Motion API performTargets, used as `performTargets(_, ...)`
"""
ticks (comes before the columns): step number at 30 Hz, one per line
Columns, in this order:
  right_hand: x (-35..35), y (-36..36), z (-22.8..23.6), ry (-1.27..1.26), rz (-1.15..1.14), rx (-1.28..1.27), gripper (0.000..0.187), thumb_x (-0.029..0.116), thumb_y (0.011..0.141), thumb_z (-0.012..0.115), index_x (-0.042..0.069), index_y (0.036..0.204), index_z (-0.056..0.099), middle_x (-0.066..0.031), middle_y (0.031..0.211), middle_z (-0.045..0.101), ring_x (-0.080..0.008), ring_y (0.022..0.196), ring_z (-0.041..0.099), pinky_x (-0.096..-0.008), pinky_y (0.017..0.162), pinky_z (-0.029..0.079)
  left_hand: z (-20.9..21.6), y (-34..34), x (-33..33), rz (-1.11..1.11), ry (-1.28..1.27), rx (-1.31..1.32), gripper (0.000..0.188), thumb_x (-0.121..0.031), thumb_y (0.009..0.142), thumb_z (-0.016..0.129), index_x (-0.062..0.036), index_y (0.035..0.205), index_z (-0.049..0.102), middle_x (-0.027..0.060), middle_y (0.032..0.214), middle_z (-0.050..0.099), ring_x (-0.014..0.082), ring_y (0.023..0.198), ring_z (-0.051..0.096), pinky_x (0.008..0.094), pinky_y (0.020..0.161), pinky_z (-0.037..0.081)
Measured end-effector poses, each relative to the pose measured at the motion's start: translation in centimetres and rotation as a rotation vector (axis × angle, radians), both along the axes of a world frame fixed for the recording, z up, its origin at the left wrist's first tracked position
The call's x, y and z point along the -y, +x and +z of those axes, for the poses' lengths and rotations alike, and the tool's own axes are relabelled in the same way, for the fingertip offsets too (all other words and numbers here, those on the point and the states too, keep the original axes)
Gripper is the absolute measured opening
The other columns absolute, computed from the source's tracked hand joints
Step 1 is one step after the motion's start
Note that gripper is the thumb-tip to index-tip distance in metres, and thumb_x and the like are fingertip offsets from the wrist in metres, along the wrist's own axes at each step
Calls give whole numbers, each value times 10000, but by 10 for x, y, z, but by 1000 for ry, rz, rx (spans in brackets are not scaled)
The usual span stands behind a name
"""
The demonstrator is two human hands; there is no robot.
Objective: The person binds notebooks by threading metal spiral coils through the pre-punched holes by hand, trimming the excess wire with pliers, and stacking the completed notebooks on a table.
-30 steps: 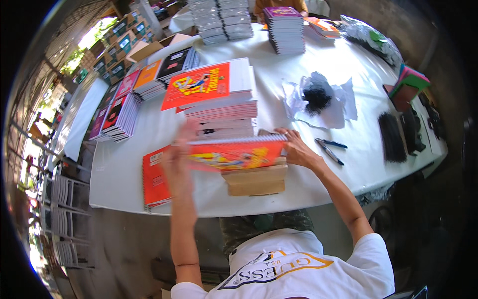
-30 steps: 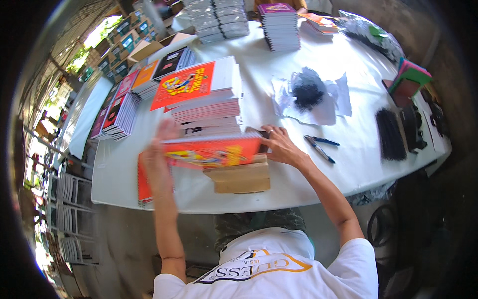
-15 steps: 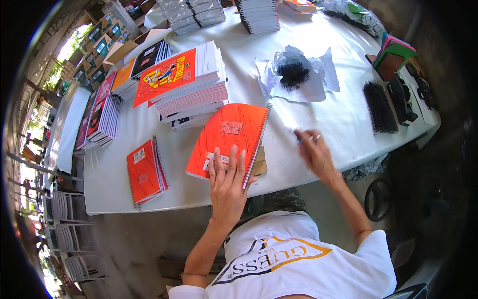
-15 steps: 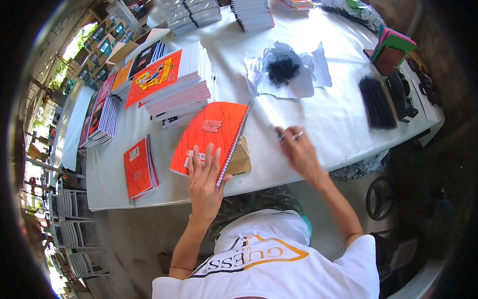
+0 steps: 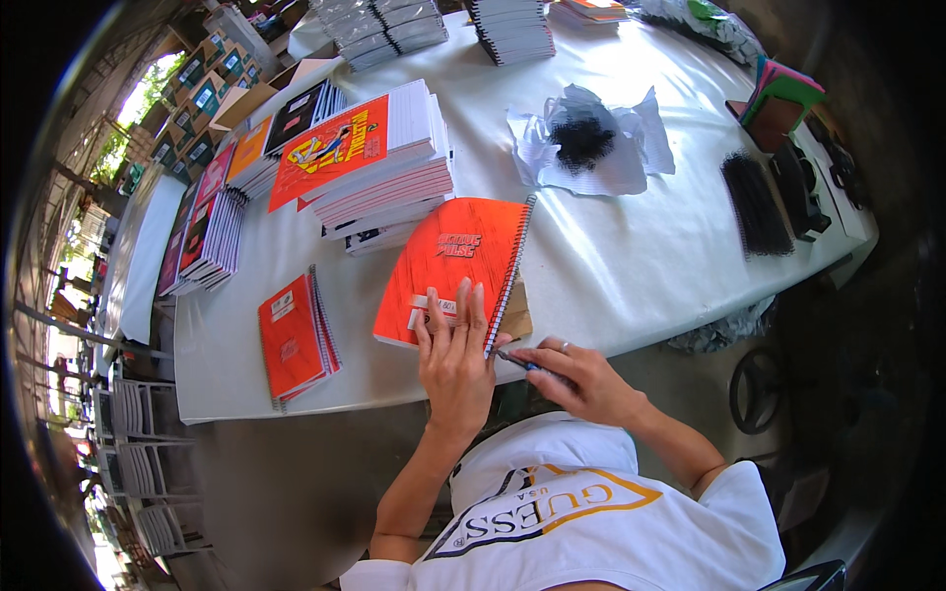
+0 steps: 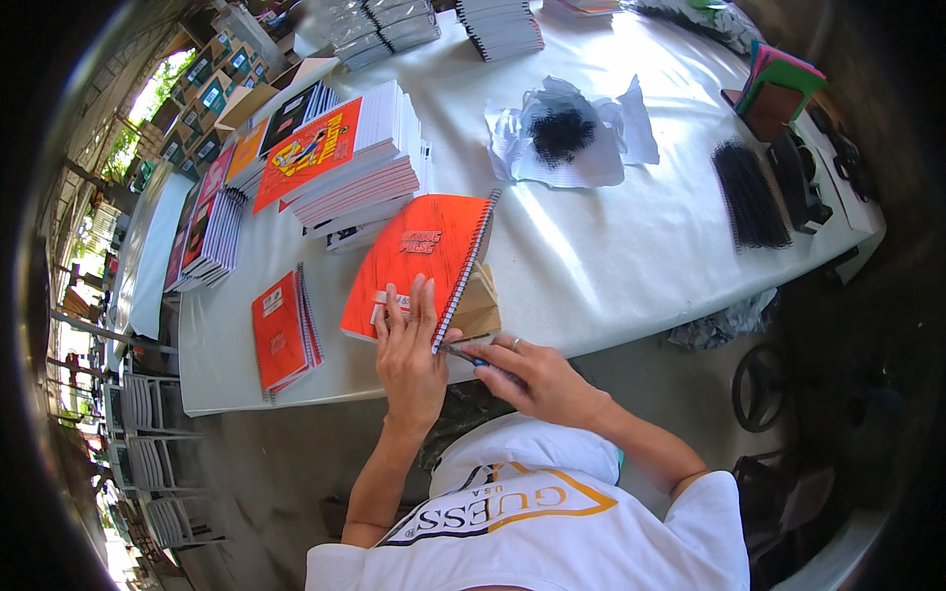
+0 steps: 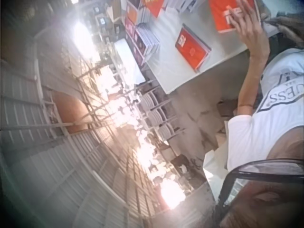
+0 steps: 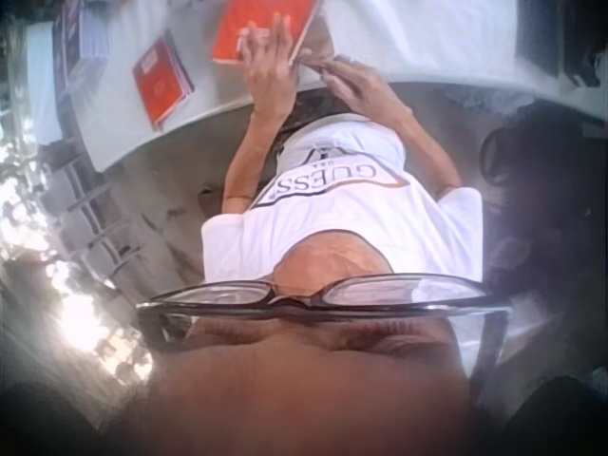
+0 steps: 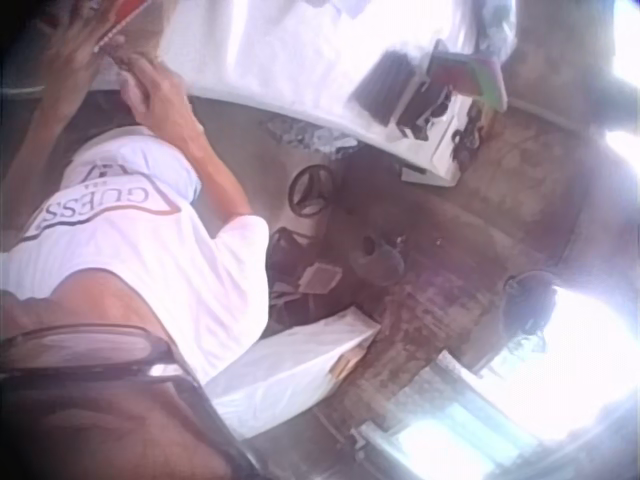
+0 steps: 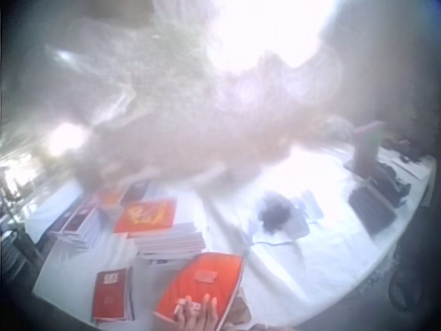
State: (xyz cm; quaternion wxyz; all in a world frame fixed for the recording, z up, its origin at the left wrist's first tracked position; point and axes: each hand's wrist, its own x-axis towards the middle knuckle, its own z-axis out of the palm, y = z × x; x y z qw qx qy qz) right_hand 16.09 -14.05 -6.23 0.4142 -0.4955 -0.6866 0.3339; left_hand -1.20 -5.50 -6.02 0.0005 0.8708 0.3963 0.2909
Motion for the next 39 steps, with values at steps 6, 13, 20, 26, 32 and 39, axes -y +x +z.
performTargets(6,-32,29,35,-217,239,-96,288,178,968,557,29,1205,623,-133,913,642,-223,750,605,-320,693,492,27,-30,-6,-6,41,10,690,-46,790,697,-68,1433,447,106,1416,513,375,1344,422,521,1094,306)
performTargets(13,-81,132,-41,-65,-444,454,302,198,911,643,49,1174,645,-146,978,616,-270,896,589,-402,801,461,78,-156,-72,220,-30,527,579,114,850,577,-76,1391,499,80,1402,538,258,1260,542,330,1029,433)
performTargets(20,-129,110,-27,287,-506,775,489,262,854,716,145,1308,576,-138,1418,422,-334,1313,375,-502,1061,327,-17,-239,-105,418,-110,-23,635,-217,864,658,-115,1444,421,86,1456,468,338,1349,415,529,1132,271)
performTargets(26,-231,32,63,500,-412,274,207,236,893,690,55,993,671,-139,979,616,-279,869,607,-369,743,501,-33,-250,-100,398,-520,-367,884,-466,761,707,-149,1496,332,76,1566,295,390,1452,190,595,1139,182)
performTargets(32,-352,9,92,28,-534,569,794,645,652,774,-65,982,647,-268,1116,625,-381,1046,635,-423,843,529,13,-212,-134,320,-143,45,783,-398,815,706,-186,1488,365,90,1558,311,404,1454,176,563,1144,196)
performTargets(39,-353,34,106,-136,-508,446,674,500,695,792,-32,1072,623,-286,1097,647,-369,1009,667,-423,797,535,43,-168,-189,194,-184,478,614,-234,902,663,-146,1458,417,96,1491,430,343,1431,288,420,1137,283)
